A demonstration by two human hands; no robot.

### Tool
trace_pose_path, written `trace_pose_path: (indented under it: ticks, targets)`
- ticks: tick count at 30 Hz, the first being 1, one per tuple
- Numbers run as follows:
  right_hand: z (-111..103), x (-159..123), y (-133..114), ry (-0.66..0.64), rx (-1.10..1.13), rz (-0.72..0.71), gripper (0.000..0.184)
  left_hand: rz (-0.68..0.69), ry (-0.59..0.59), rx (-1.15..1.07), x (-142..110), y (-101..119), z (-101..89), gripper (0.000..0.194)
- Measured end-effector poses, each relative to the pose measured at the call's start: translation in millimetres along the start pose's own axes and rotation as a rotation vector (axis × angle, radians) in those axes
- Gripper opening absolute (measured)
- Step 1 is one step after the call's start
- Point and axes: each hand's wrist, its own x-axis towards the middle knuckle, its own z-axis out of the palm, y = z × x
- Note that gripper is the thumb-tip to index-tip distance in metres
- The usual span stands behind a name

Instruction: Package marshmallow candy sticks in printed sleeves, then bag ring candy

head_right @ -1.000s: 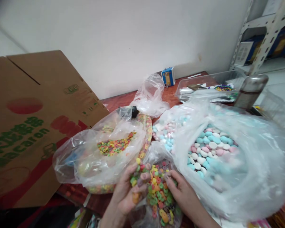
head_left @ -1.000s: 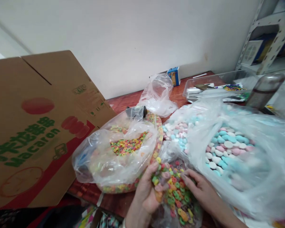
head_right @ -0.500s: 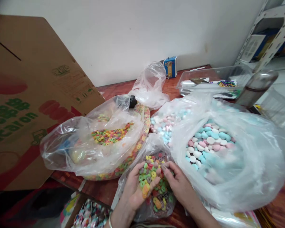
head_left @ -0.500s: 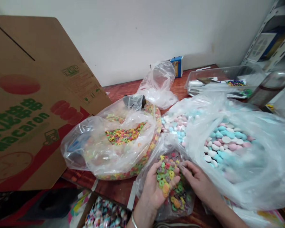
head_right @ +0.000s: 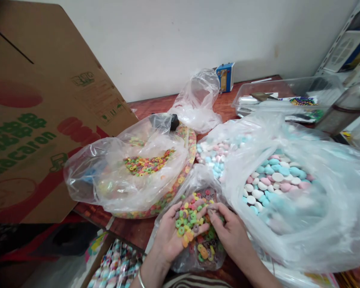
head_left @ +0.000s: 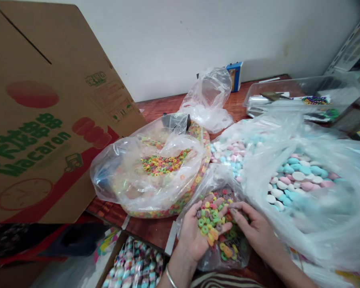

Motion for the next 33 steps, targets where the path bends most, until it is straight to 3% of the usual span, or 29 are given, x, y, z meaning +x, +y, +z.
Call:
trace_pose_path:
  ticks: [5, 11, 16, 21, 27, 30, 33]
  targets:
    - [13, -9, -8, -0.036, -0.217, -0.129, 0.025, 0.05, -0.016, 0.002, 5, -4, 2.7, 0.036]
    - [18, -8, -4, -0.034, -0.397, -0.303, 0.027, 0.003, -0.021, -0.062, 4, -5, 0.5, 0.035]
    - [14, -7, 6, 0.066, -0.466, -0.205, 0.024, -0.012, 0.005, -0.07, 2, -4, -0.8, 0.037]
    - [8, -6, 9, 0.083, -0.422, -0.122, 0.024, -0.017, 0.023, -0.074, -1, -2, 3.1, 0.04]
    - [9, -7, 5, 0.059, -0.394, -0.168, 0.027, -0.016, -0.009, -0.088, -2, -1, 1.2, 0.045]
    - [13, -9, -1, -0.009, -0.405, -0.284, 0.033, 0.016, -0.024, -0.084, 0, -2, -1.2, 0.047]
    - [18, -12, -10, -0.183, -0.449, -0.451, 0.043, 0.058, -0.046, -0.045, 3, -5, -2.1, 0.048]
